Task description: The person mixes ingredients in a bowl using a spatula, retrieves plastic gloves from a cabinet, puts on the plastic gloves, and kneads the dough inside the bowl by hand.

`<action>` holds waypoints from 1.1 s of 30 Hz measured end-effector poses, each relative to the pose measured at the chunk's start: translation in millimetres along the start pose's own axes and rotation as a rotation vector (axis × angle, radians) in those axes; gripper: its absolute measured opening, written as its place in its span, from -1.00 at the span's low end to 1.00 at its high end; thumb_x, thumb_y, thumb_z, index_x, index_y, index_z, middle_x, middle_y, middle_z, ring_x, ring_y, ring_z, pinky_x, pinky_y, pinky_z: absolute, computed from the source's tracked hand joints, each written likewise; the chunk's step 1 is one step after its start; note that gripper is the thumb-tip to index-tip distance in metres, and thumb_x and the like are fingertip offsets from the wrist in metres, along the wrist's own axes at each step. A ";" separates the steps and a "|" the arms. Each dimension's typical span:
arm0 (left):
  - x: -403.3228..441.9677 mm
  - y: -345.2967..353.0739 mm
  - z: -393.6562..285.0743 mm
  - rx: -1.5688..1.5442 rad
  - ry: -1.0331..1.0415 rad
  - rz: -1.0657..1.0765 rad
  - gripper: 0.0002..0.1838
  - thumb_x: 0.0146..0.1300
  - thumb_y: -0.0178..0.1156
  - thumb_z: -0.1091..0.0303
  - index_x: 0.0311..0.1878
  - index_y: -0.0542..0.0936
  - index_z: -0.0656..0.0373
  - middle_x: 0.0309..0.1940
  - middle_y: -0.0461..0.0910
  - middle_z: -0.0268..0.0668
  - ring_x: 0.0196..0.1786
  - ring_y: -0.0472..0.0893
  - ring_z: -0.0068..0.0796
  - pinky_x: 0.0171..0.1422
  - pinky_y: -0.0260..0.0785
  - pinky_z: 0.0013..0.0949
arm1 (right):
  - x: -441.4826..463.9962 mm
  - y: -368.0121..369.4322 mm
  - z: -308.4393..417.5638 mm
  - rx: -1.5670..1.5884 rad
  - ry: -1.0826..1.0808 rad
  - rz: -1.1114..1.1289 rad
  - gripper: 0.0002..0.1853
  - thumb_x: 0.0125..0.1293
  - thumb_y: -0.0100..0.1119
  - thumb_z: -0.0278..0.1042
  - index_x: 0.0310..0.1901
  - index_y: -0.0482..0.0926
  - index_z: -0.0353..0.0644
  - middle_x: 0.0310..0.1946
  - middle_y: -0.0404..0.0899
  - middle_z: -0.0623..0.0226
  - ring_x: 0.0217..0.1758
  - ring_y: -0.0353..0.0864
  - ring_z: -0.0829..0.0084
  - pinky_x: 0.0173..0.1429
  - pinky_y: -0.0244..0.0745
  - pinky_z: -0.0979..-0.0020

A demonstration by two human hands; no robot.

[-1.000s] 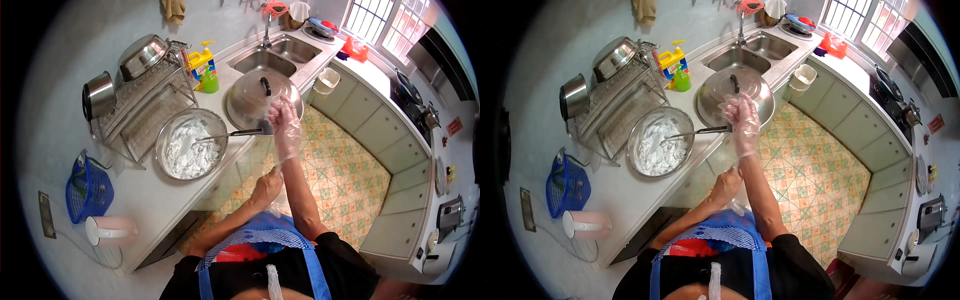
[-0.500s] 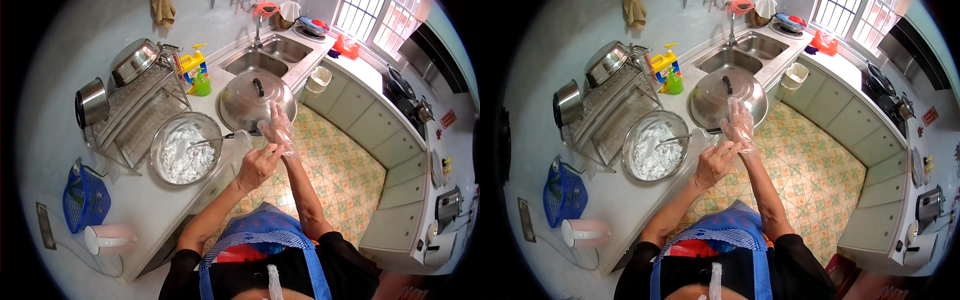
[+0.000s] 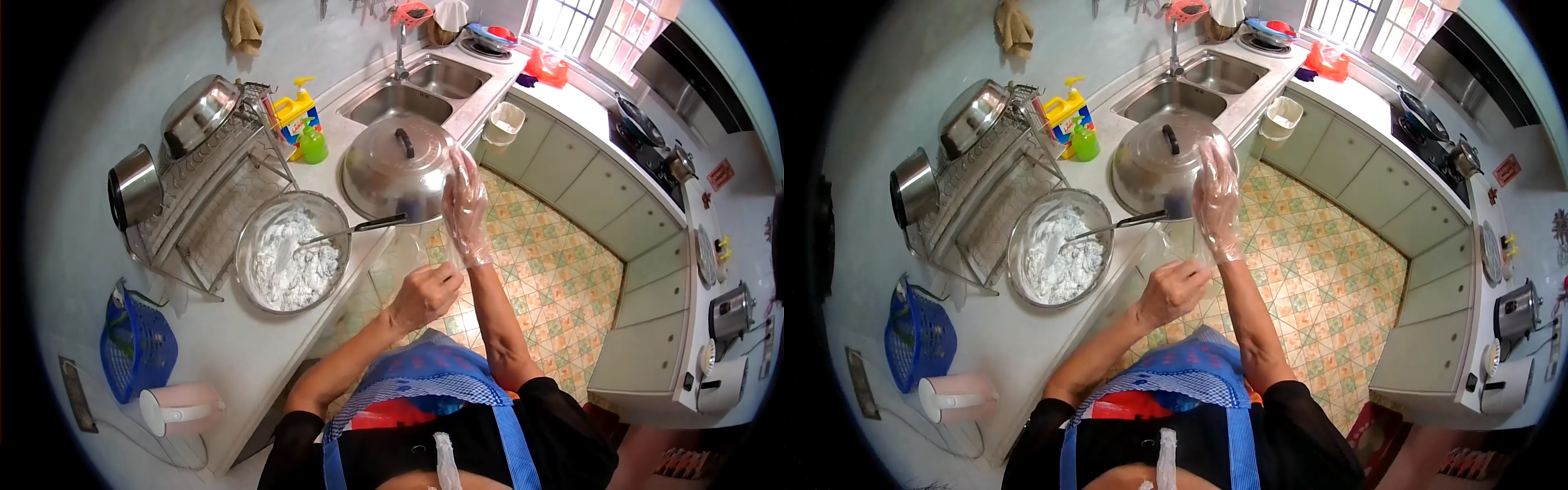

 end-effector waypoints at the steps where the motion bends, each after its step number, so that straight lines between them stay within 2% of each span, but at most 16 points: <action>1: 1.7 -2.1 2.2 -0.035 -0.058 0.001 -0.75 -0.06 0.26 0.52 -0.23 0.55 0.20 -0.33 0.46 -0.27 -0.45 0.52 -0.30 -0.38 0.40 -0.37 | 1.0 2.9 -8.7 -0.019 0.008 0.010 -0.46 0.16 0.03 -0.60 0.22 0.34 -0.11 0.18 0.36 0.08 0.20 0.39 0.01 0.17 0.39 0.15; 4: 22.1 -11.5 -2.1 0.033 -0.126 -0.068 -0.76 0.00 0.28 0.46 -0.21 0.56 0.17 -0.32 0.48 -0.30 -0.43 0.54 -0.32 -0.36 0.43 -0.38 | 3.6 12.3 -14.4 -0.376 -0.001 0.158 -0.45 0.17 0.05 -0.54 0.25 0.31 -0.10 0.24 0.29 0.06 0.31 0.25 -0.01 0.28 0.24 0.05; 5: 27.6 -8.3 3.8 0.011 -0.122 -0.073 -0.76 0.03 0.30 0.41 -0.20 0.56 0.17 -0.29 0.48 -0.31 -0.40 0.56 -0.35 -0.37 0.42 -0.37 | -3.0 21.5 -20.3 -0.462 0.032 0.262 -0.44 0.18 0.05 -0.45 0.27 0.28 -0.09 0.31 0.18 0.02 0.40 0.09 -0.03 0.39 0.02 -0.03; 8: 39.3 2.4 15.5 0.031 -0.035 -0.078 -0.76 0.06 0.28 0.40 -0.18 0.55 0.18 -0.26 0.48 -0.29 -0.37 0.57 -0.37 -0.36 0.42 -0.39 | -35.2 56.0 -42.4 -0.443 0.007 0.399 -0.49 0.26 -0.02 -0.31 0.28 0.28 0.00 0.34 0.12 -0.01 0.43 0.07 -0.01 0.44 -0.10 -0.04; 9: 41.7 7.5 12.8 0.109 0.071 -0.097 -0.75 0.06 0.20 0.44 -0.14 0.53 0.22 -0.25 0.48 -0.24 -0.36 0.56 -0.34 -0.36 0.41 -0.37 | -41.8 53.7 -53.9 -0.203 0.325 0.330 -0.55 0.32 -0.08 -0.19 0.26 0.30 0.14 0.36 0.11 0.00 0.46 0.01 0.01 0.48 -0.20 0.00; 10: 40.0 10.7 13.7 0.119 0.067 -0.098 -0.75 0.06 0.20 0.44 -0.14 0.53 0.22 -0.25 0.48 -0.24 -0.36 0.56 -0.34 -0.36 0.41 -0.37 | -47.8 52.5 -58.2 -0.194 0.319 0.333 -0.55 0.32 -0.08 -0.19 0.26 0.30 0.14 0.36 0.11 0.00 0.46 0.01 0.01 0.48 -0.20 0.00; 12: 37.1 20.4 7.2 0.170 0.059 0.006 -0.71 0.00 0.13 0.48 -0.13 0.51 0.26 -0.24 0.50 -0.19 -0.36 0.56 -0.28 -0.34 0.41 -0.34 | -66.0 69.2 -55.9 -0.495 -0.064 0.632 -0.39 0.38 -0.18 0.00 0.34 0.16 -0.23 0.36 0.10 -0.04 0.48 -0.09 0.03 0.51 -0.42 0.03; 13: 33.7 23.4 -0.2 0.042 0.139 -0.056 -0.65 -0.05 0.09 0.50 -0.10 0.50 0.30 -0.23 0.50 -0.14 -0.36 0.56 -0.25 -0.33 0.40 -0.31 | -63.4 67.0 -64.5 -0.358 0.155 0.527 -0.48 0.36 -0.07 -0.16 0.28 0.27 -0.23 0.27 0.25 -0.04 0.39 0.15 0.02 0.45 -0.07 0.05; 15: 26.8 35.6 -10.5 0.092 0.126 0.046 -0.66 -0.04 0.11 0.51 -0.11 0.50 0.28 -0.24 0.49 -0.12 -0.33 0.56 -0.27 -0.30 0.41 -0.35 | -42.6 47.1 -42.5 -0.048 0.129 0.489 -0.56 0.33 -0.04 -0.29 0.21 0.35 -0.23 0.14 0.37 0.01 0.25 0.32 0.10 0.33 0.13 0.13; 17: 27.9 31.3 -7.8 0.030 0.099 0.016 -0.68 -0.01 0.13 0.51 -0.11 0.51 0.26 -0.26 0.50 -0.13 -0.33 0.56 -0.27 -0.28 0.42 -0.36 | -37.1 40.1 -33.8 0.603 0.485 0.477 -0.69 0.24 -0.06 -0.62 0.00 0.51 -0.24 -0.25 0.55 0.31 -0.19 0.53 0.50 -0.11 0.45 0.49; 19: 28.8 11.5 10.7 -0.352 -0.106 -0.205 -0.79 0.14 0.16 0.48 -0.12 0.53 0.20 -0.30 0.52 -0.21 -0.31 0.55 -0.40 -0.24 0.40 -0.45 | -32.8 35.6 -39.2 0.753 0.470 0.407 -0.70 0.26 -0.06 -0.60 0.00 0.52 -0.23 -0.28 0.51 0.37 -0.21 0.48 0.59 -0.14 0.40 0.55; 20: 13.3 12.7 38.2 -0.632 -0.480 -0.242 -0.87 0.29 0.13 0.40 -0.12 0.55 0.13 -0.31 0.53 -0.36 -0.30 0.52 -0.57 -0.21 0.36 -0.53 | -30.1 29.5 -44.5 0.902 0.460 0.329 -0.71 0.27 -0.07 -0.57 0.00 0.52 -0.22 -0.31 0.48 0.44 -0.24 0.42 0.69 -0.17 0.36 0.62; 23: -18.0 -18.1 90.3 -1.201 -0.944 -0.447 -0.77 0.35 0.05 0.23 -0.03 0.49 0.11 -0.33 0.44 -0.52 -0.29 0.42 -0.77 -0.20 0.26 -0.67 | -22.0 -0.6 -58.3 0.953 0.813 0.408 -0.78 0.36 0.01 -0.43 0.00 0.54 -0.17 -0.38 0.45 0.52 -0.34 0.36 0.70 -0.32 0.28 0.65; 26: -44.9 -43.5 119.9 -1.450 -0.968 -0.695 -0.66 0.27 0.07 0.31 0.10 0.41 0.16 -0.19 0.44 -0.43 -0.15 0.46 -0.66 -0.04 0.32 -0.57 | -17.3 -42.1 -38.7 0.558 0.468 0.514 -0.74 0.38 0.03 -0.23 -0.02 0.55 -0.17 -0.38 0.46 0.51 -0.41 0.31 0.71 -0.42 0.19 0.66; 28: -60.3 -50.7 127.7 -1.468 -0.972 -0.712 -0.61 0.21 0.07 0.37 0.13 0.39 0.17 -0.16 0.45 -0.39 -0.13 0.47 -0.61 -0.01 0.35 -0.51 | -39.3 -36.7 -33.2 1.031 0.833 0.684 -0.52 0.38 -0.06 0.07 -0.01 0.54 -0.23 -0.49 0.29 0.58 -0.51 0.13 0.72 -0.40 0.06 0.64; 33: -77.0 -60.1 126.4 -1.423 -0.927 -0.773 -0.47 0.07 0.06 0.60 0.19 0.33 0.19 -0.02 0.47 -0.29 -0.10 0.54 -0.52 0.03 0.44 -0.45 | -60.5 -39.1 13.4 1.041 0.636 0.872 -0.29 0.21 0.00 0.31 0.07 0.49 -0.27 -0.44 0.37 0.47 -0.43 0.24 0.61 -0.32 0.16 0.53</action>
Point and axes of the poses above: each hand's wrist, its own x-axis towards the middle knuckle, its own y-axis out of the palm, z = x × y, the point moved 7 cm from there along x, towards the middle knuckle
